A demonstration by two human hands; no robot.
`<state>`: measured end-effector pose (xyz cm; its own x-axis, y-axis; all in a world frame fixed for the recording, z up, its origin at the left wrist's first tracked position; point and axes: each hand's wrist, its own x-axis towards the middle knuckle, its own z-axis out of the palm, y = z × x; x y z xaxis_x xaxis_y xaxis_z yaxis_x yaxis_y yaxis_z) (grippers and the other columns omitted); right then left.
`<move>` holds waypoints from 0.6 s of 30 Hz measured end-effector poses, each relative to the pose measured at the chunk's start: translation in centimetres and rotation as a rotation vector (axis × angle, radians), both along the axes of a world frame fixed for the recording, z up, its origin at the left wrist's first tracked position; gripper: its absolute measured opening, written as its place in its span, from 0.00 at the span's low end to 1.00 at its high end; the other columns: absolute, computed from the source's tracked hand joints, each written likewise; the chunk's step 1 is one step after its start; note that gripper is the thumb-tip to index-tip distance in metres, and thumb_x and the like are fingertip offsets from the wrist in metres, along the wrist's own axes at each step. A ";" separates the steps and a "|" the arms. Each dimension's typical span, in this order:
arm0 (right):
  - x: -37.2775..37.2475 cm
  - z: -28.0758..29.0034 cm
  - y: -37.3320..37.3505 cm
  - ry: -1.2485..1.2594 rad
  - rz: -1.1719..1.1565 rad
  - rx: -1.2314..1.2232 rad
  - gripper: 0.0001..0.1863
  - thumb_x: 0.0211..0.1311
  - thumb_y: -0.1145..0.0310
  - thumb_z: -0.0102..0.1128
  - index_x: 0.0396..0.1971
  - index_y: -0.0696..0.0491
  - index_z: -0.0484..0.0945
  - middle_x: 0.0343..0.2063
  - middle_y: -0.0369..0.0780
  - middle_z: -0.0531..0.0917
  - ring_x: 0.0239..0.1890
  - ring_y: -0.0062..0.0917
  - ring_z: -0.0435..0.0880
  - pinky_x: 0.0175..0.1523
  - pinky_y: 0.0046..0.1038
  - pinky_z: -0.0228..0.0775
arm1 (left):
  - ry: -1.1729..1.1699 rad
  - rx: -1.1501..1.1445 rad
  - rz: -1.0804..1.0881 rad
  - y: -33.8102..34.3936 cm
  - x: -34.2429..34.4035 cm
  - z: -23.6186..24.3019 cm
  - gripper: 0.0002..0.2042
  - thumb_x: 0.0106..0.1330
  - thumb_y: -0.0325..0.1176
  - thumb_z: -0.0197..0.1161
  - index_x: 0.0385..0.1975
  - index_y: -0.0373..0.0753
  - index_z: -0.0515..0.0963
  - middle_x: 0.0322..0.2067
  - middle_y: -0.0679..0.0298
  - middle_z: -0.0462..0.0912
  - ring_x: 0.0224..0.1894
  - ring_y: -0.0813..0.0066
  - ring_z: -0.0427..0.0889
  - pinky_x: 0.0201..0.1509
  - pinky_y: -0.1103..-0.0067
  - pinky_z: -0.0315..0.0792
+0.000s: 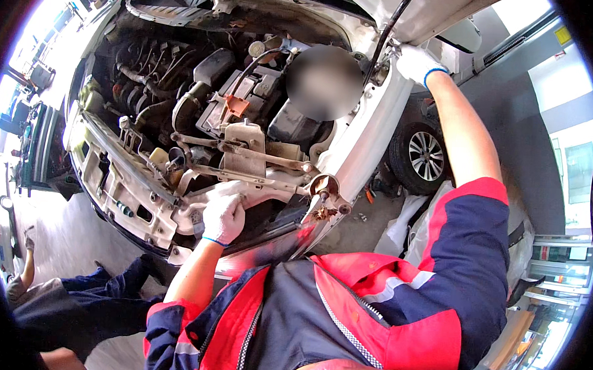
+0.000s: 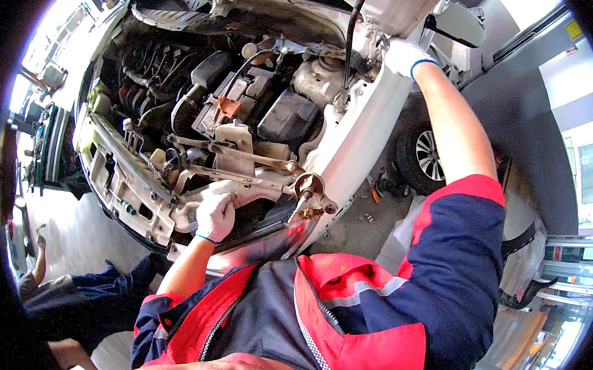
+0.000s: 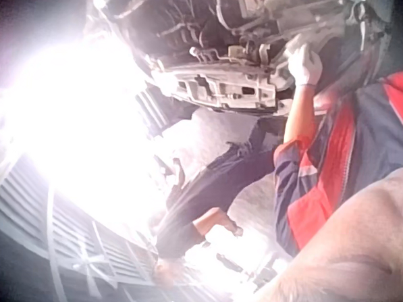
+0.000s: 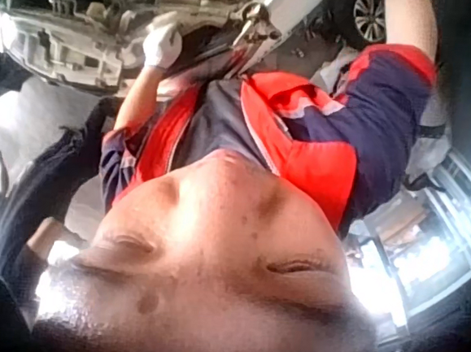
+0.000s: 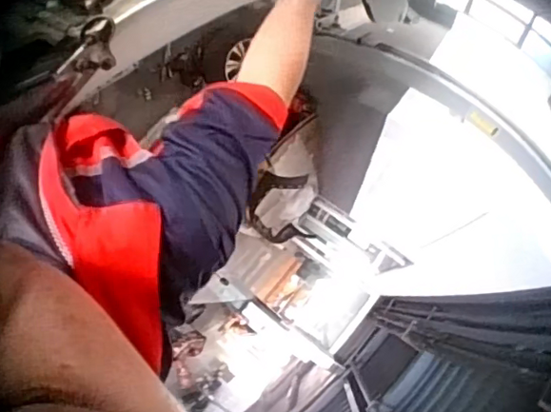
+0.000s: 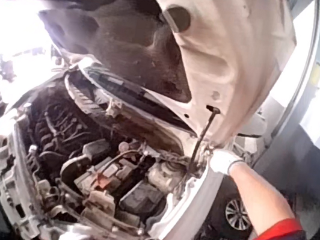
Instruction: The person uses a ratchet wrench to loosen and remove bolts from the engine bay of a white car. They work on the upper frame near the windshield and battery area, removing fasteners and adjusting components while another person assists nearby.
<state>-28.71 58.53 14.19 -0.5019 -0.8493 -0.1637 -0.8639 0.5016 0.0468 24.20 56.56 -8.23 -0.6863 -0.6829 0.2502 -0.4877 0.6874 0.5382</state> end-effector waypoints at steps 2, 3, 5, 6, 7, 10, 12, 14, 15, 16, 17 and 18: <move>0.1 -0.2 -0.1 0.155 0.068 -0.027 0.18 0.65 0.65 0.46 0.41 0.59 0.82 0.43 0.56 0.84 0.46 0.49 0.85 0.52 0.44 0.77 | -0.013 0.001 -0.010 0.1 0.0 0.2 0.08 0.60 0.28 0.60 0.36 0.39 0.84 0.31 0.53 0.85 0.35 0.51 0.84 0.42 0.64 0.78; 0.2 -0.3 -0.2 0.157 0.066 -0.026 0.18 0.65 0.65 0.46 0.41 0.59 0.82 0.43 0.56 0.84 0.46 0.49 0.85 0.52 0.44 0.77 | -0.015 -0.002 -0.010 0.0 0.0 0.2 0.08 0.60 0.28 0.60 0.36 0.39 0.84 0.31 0.53 0.85 0.35 0.50 0.84 0.42 0.64 0.78; 0.8 -0.9 -0.8 0.152 -0.040 -0.004 0.18 0.64 0.65 0.46 0.43 0.58 0.83 0.46 0.55 0.84 0.48 0.48 0.85 0.53 0.43 0.77 | -0.005 0.007 -0.010 0.1 0.1 0.7 0.07 0.60 0.28 0.60 0.35 0.38 0.83 0.31 0.53 0.85 0.35 0.50 0.84 0.41 0.64 0.78; 0.5 -1.6 -1.6 0.143 0.034 0.105 0.17 0.65 0.63 0.49 0.40 0.59 0.82 0.40 0.53 0.86 0.40 0.47 0.87 0.46 0.44 0.80 | -0.003 0.006 -0.013 0.1 -0.1 0.6 0.07 0.60 0.28 0.60 0.35 0.38 0.83 0.31 0.53 0.85 0.35 0.50 0.84 0.41 0.64 0.78; 0.3 -2.5 -1.7 -0.305 -0.164 -0.125 0.16 0.64 0.62 0.52 0.38 0.59 0.82 0.36 0.51 0.85 0.33 0.43 0.86 0.40 0.44 0.79 | 0.036 -0.029 -0.009 0.0 -0.3 0.2 0.06 0.59 0.28 0.60 0.33 0.39 0.82 0.29 0.53 0.84 0.33 0.51 0.84 0.39 0.64 0.77; -2.0 -6.2 -3.2 -1.110 -0.653 -0.576 0.14 0.60 0.61 0.58 0.29 0.59 0.79 0.25 0.45 0.81 0.19 0.33 0.78 0.24 0.41 0.73 | 0.070 -0.064 -0.013 0.1 -0.2 -0.3 0.05 0.58 0.28 0.59 0.31 0.39 0.81 0.27 0.54 0.83 0.31 0.52 0.83 0.37 0.64 0.77; -1.5 -4.7 -3.2 -0.751 -0.353 -0.275 0.15 0.61 0.61 0.57 0.30 0.60 0.82 0.26 0.46 0.83 0.24 0.35 0.81 0.31 0.41 0.75 | 0.065 -0.070 -0.011 0.0 -0.1 -0.3 0.05 0.59 0.28 0.59 0.31 0.39 0.81 0.27 0.54 0.83 0.31 0.52 0.83 0.37 0.64 0.77; -1.1 -3.7 -3.2 -0.394 -0.099 -0.108 0.16 0.62 0.61 0.55 0.32 0.60 0.84 0.29 0.48 0.85 0.31 0.38 0.86 0.40 0.41 0.78 | 0.073 -0.066 -0.018 0.0 -0.2 -0.2 0.05 0.58 0.27 0.59 0.31 0.39 0.81 0.27 0.54 0.83 0.31 0.52 0.83 0.37 0.64 0.77; 0.5 -1.9 -2.7 -0.038 0.027 -0.012 0.16 0.62 0.64 0.52 0.37 0.59 0.85 0.37 0.49 0.86 0.40 0.42 0.86 0.46 0.42 0.78 | 0.070 -0.065 -0.005 0.0 0.1 -0.1 0.05 0.58 0.27 0.59 0.31 0.39 0.81 0.27 0.54 0.83 0.31 0.52 0.83 0.37 0.64 0.77; 1.8 -0.4 -1.9 0.322 0.143 0.079 0.17 0.62 0.68 0.49 0.41 0.57 0.85 0.44 0.50 0.86 0.48 0.45 0.86 0.52 0.43 0.77 | 0.050 -0.033 -0.005 0.1 0.3 0.1 0.06 0.59 0.28 0.59 0.32 0.39 0.82 0.28 0.53 0.84 0.33 0.51 0.83 0.39 0.63 0.77; 2.6 0.1 -1.5 0.324 0.145 0.079 0.17 0.62 0.68 0.49 0.41 0.57 0.85 0.44 0.50 0.86 0.48 0.45 0.86 0.52 0.43 0.77 | 0.031 -0.001 -0.005 0.1 0.4 0.2 0.07 0.59 0.28 0.60 0.34 0.38 0.83 0.30 0.52 0.84 0.34 0.49 0.84 0.41 0.63 0.78; 3.3 0.4 -1.3 0.318 0.134 0.059 0.17 0.62 0.68 0.49 0.42 0.57 0.85 0.46 0.51 0.85 0.48 0.46 0.86 0.53 0.43 0.77 | 0.032 -0.001 -0.002 0.2 0.5 0.2 0.07 0.59 0.28 0.60 0.34 0.38 0.83 0.30 0.52 0.84 0.34 0.49 0.84 0.41 0.63 0.78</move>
